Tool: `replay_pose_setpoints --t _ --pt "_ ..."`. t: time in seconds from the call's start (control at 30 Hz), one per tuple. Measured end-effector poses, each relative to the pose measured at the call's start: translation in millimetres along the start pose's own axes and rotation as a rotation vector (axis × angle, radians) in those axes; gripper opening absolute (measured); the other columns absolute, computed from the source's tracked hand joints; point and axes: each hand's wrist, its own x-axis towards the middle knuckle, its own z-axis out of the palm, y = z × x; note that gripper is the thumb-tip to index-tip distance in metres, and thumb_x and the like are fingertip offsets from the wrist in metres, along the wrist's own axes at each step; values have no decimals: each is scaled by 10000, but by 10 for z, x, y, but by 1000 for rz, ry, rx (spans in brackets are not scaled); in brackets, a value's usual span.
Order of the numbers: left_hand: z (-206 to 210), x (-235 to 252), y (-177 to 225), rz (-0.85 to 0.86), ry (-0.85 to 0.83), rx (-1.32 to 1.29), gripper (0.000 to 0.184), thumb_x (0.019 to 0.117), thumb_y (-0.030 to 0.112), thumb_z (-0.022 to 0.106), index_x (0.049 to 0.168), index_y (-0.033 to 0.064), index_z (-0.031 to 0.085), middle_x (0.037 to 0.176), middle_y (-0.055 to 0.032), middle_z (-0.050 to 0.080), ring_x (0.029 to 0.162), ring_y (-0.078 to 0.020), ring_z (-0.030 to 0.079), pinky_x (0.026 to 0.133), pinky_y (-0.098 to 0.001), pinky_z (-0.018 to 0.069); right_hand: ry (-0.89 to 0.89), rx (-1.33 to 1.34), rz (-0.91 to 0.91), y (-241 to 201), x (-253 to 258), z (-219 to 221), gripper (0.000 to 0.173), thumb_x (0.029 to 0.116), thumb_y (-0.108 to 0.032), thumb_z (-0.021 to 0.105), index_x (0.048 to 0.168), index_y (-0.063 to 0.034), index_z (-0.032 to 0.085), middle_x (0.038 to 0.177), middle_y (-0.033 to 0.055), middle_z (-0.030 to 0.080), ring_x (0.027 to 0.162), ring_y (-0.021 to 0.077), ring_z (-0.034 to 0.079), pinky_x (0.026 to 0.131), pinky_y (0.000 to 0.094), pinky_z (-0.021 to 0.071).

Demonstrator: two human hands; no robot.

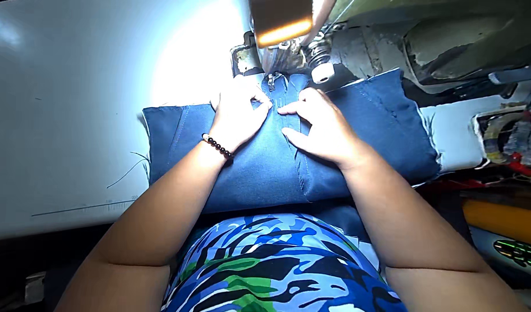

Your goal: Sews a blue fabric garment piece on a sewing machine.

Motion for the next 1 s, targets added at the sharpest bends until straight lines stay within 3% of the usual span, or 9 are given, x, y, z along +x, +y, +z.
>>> replay_pose_setpoints --t 0.17,0.27,0.33,0.43,0.53,0.6,0.73,0.87,1.0 --pt "29 -36 50 -59 25 48 220 912 366 654 945 176 760 1155 -60 655 1275 -285 509 1037 -623 283 -9 -11 9 -7 -3 -5 353 876 -263 665 1158 -74 762 1069 161 630 1046 329 585 937 444 469" --pt "32 -48 76 -125 38 80 344 878 416 680 1138 190 663 1355 -103 585 1432 -381 357 1046 -655 267 -19 -12 13 -9 0 -8 354 881 -262 660 1166 -76 757 1093 165 629 1075 340 583 962 463 466" --pt "50 -53 73 -107 69 91 335 871 416 685 1123 198 652 1327 -118 572 1398 -385 380 1008 -630 313 -16 -5 2 -11 -2 -11 356 896 -270 644 1169 -72 757 1094 164 627 1085 336 578 968 462 461" --pt "58 -86 108 15 104 107 161 912 294 648 971 169 729 1061 -96 634 1146 -317 562 929 -548 400 42 27 -43 -12 -21 -1 328 930 -282 630 1133 -59 760 1078 148 646 1081 303 601 1008 463 453" --pt "39 -119 175 83 88 224 202 971 253 587 971 147 759 975 -85 689 997 -272 655 856 -490 486 151 74 -114 8 -42 14 244 959 -237 628 1037 -61 777 1016 108 699 1017 226 653 931 374 519" --pt "23 -167 232 128 57 363 247 1016 250 545 1034 145 768 1001 -98 682 1007 -303 656 846 -510 507 203 94 -153 1 -45 14 213 953 -184 627 996 -49 785 985 99 727 987 193 683 906 330 545" --pt "4 -335 375 230 -10 529 287 982 129 512 1137 77 748 1147 -119 661 1128 -351 588 932 -620 398 243 70 -192 -21 -69 1 192 932 -143 641 981 -42 797 986 91 764 973 180 714 917 310 560" --pt "65 -442 282 306 -36 513 380 970 93 483 1284 13 680 1380 -144 629 1268 -332 581 1004 -568 424 237 37 -177 -30 -88 21 217 936 -152 635 1011 -37 802 1008 96 774 1024 191 727 962 314 564" --pt "91 -453 168 325 -44 378 462 983 141 450 1385 -31 597 1392 -201 609 1305 -350 575 1051 -524 455 207 -8 -140 -44 -103 47 267 959 -191 605 1082 -48 795 1085 107 773 1096 220 720 1007 349 550"
